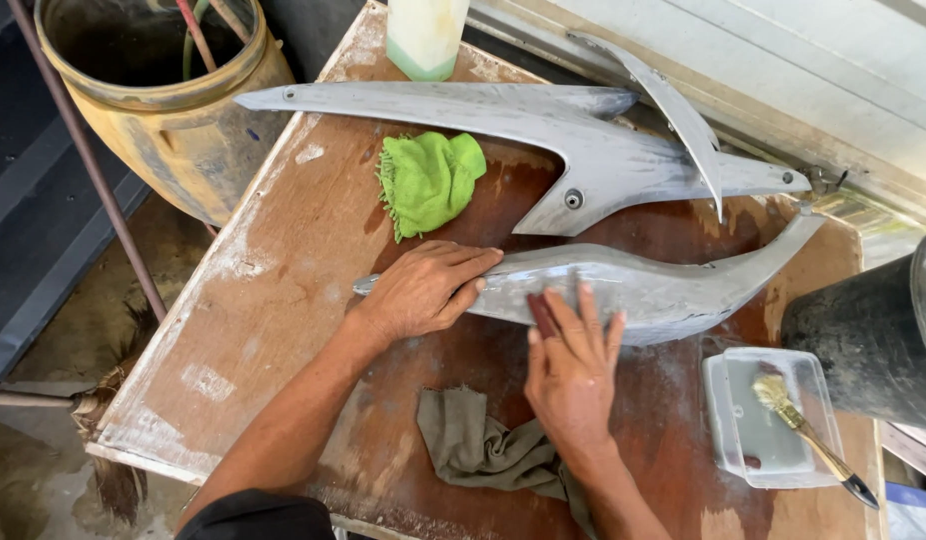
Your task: The person sands a silver metal motorcycle part on a wooden workbench using a sanding block. They repeatedly dip the sanding block into a container of water and continue sanding the surface of the part.
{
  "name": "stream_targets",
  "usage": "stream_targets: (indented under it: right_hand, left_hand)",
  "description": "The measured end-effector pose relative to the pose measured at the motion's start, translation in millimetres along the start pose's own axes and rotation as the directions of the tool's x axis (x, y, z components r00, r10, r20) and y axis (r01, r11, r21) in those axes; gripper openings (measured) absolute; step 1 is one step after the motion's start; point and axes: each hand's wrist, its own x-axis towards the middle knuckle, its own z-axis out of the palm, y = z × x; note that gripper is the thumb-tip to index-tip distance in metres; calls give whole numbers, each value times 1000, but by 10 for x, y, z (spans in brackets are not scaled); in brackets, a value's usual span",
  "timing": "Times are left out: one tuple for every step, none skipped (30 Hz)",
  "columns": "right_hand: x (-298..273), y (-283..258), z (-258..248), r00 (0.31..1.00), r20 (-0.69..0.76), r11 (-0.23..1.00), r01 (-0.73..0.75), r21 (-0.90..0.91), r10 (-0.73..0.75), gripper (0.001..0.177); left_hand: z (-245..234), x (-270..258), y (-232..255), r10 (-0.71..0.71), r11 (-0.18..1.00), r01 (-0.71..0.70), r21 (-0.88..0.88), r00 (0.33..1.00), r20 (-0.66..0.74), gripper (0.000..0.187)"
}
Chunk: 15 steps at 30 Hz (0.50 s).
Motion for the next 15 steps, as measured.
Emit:
stream_targets:
  right_hand:
    - [61, -132, -61, 1000, 0, 1000, 0, 3, 0, 11]
    - [130, -253, -126, 999, 39, 1000, 15, 19, -16, 6]
    - [200, -374, -191, 996, 78, 999, 30, 35, -33, 16]
    - [158, -268, -144, 997, 75, 999, 28, 32, -30, 16]
    - [115, -166, -94, 997, 67, 997, 43, 68, -48, 11]
    - [79, -64, -36, 996, 60, 992, 64, 107, -71, 8]
    - [49, 6, -53, 996, 59, 992, 67, 107, -74, 8]
    - [8, 83, -83, 999, -15, 995, 40, 93, -39, 13]
    - [-31, 164, -112, 996, -89, 997, 13, 82, -6, 25]
    - [-3, 93, -215, 996, -84, 996, 12, 83, -5, 25]
    - [27, 26, -324, 994, -73, 995, -76, 66, 81, 11]
    - [71, -39, -426, 984, -70, 985, -163, 48, 166, 12]
    - [16, 40, -303, 983, -72, 985, -165, 48, 168, 12]
    - [-42, 114, -177, 990, -76, 993, -113, 35, 116, 8]
    - [-100, 189, -52, 995, -79, 998, -61, 22, 63, 13]
  left_hand:
    - [-5, -14, 5, -2, 1000, 2, 2, 1000, 1, 43]
    - [-8, -6, 8, 2, 1000, -2, -1, 1000, -5, 43]
    - [-11, 2, 9, 6, 1000, -6, -5, 1000, -12, 43]
    - [-7, 7, 11, 10, 1000, -10, -5, 1000, -11, 43]
    - [-4, 9, 8, 12, 1000, -12, -8, 1000, -7, 43]
    - [-5, 0, 1, 9, 1000, -9, -9, 1000, -6, 44]
    - [-14, 9, -8, 8, 1000, -9, -8, 1000, -9, 44]
    - [-5, 0, -5, 3, 1000, -3, 0, 1000, -12, 42]
    - [6, -6, -4, -3, 1000, 3, 8, 1000, -16, 40]
    - [4, -16, 3, -6, 1000, 7, 5, 1000, -14, 40]
    - [3, -21, 16, -8, 1000, 8, 0, 1000, -25, 40]
    - [-11, -7, 21, -3, 1000, 3, -1, 999, -36, 39]
    - [-10, -4, 21, -1, 1000, 1, 0, 999, -35, 39]
    - [-10, -1, 18, -4, 1000, 4, -1, 1000, -27, 40]
    - [-11, 2, 18, -6, 1000, 6, -2, 1000, -20, 41]
